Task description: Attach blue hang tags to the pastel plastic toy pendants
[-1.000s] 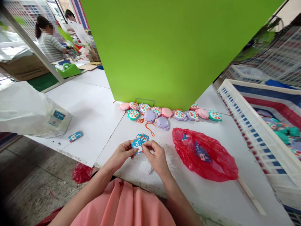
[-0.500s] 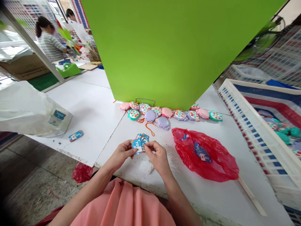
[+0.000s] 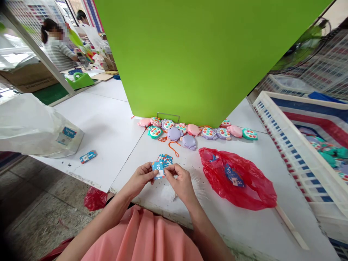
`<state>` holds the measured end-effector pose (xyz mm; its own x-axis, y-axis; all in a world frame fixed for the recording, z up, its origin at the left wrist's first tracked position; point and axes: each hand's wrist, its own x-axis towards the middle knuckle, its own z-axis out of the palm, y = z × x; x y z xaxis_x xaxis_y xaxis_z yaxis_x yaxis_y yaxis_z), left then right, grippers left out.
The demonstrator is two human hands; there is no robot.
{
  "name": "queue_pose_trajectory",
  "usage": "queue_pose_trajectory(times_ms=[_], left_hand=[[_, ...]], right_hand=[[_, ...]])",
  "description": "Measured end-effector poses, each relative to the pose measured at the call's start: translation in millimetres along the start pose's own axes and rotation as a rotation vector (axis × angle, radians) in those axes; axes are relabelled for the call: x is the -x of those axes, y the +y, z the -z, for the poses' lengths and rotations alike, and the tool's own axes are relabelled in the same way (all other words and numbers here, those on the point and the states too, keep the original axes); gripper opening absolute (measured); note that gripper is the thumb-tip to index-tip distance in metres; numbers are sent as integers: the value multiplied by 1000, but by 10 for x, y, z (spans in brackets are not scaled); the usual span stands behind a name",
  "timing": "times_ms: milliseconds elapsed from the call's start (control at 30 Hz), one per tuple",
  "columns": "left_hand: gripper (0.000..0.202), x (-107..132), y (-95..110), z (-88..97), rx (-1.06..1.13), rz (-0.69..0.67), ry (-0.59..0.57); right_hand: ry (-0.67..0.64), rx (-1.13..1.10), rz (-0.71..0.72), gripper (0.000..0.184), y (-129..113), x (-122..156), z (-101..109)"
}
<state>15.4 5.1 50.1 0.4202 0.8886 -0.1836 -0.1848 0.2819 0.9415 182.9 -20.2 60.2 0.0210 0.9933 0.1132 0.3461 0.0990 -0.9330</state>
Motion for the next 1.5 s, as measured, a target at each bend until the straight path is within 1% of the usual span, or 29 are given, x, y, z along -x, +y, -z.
queue_pose_trajectory(times_ms=[133, 267, 400, 500, 600, 700, 767, 833, 900, 967, 1067, 1133, 1267, 1367, 1433, 1500], left_hand=[[35, -7, -29, 3, -79, -30, 19], [30, -13, -78, 5, -240, -91, 41], [21, 19, -68, -38, -418, -180, 78], [19, 47, -33, -73, -525, -240, 102], [23, 61, -5, -58, -566, -276, 84], [29, 67, 18, -9, -553, -295, 7], [34, 69, 31, 9, -470, -275, -62], [38, 64, 33, 3, -373, -244, -103], [35, 51, 17, -22, -293, -221, -104], [31, 32, -15, -48, -224, -195, -94], [29, 9, -64, -59, -189, -177, -84], [26, 7, -75, -46, -250, -227, -64], [22, 33, -21, -7, -491, -409, -6], [20, 49, 52, 6, -684, -469, -15], [19, 45, 91, 7, -727, -465, -35], [19, 34, 107, 7, -700, -443, -48]], right_hand=[[34, 157, 63, 10, -1, 12, -13], [76, 419, 193, 9, -5, 39, -29], [95, 674, 303, 12, -42, 59, -76], [113, 710, 296, 13, -58, 61, -116], [134, 557, 235, 14, -34, 41, -111], [83, 246, 112, 14, 23, 7, -51], [11, 23, -18, 15, 67, -9, -4], [-56, -170, -151, 19, 102, -10, 27], [-92, -314, -244, 23, 123, 7, 29], [-107, -412, -291, 25, 133, 33, 8], [-108, -506, -313, 25, 141, 70, -40], [-110, -560, -335, 27, 146, 80, -69], [-187, -678, -387, 40, 150, 70, -100], [-232, -712, -400, 47, 161, 53, -94], [-261, -670, -386, 41, 176, 45, -74], [-308, -604, -369, 31, 194, 40, -47]])
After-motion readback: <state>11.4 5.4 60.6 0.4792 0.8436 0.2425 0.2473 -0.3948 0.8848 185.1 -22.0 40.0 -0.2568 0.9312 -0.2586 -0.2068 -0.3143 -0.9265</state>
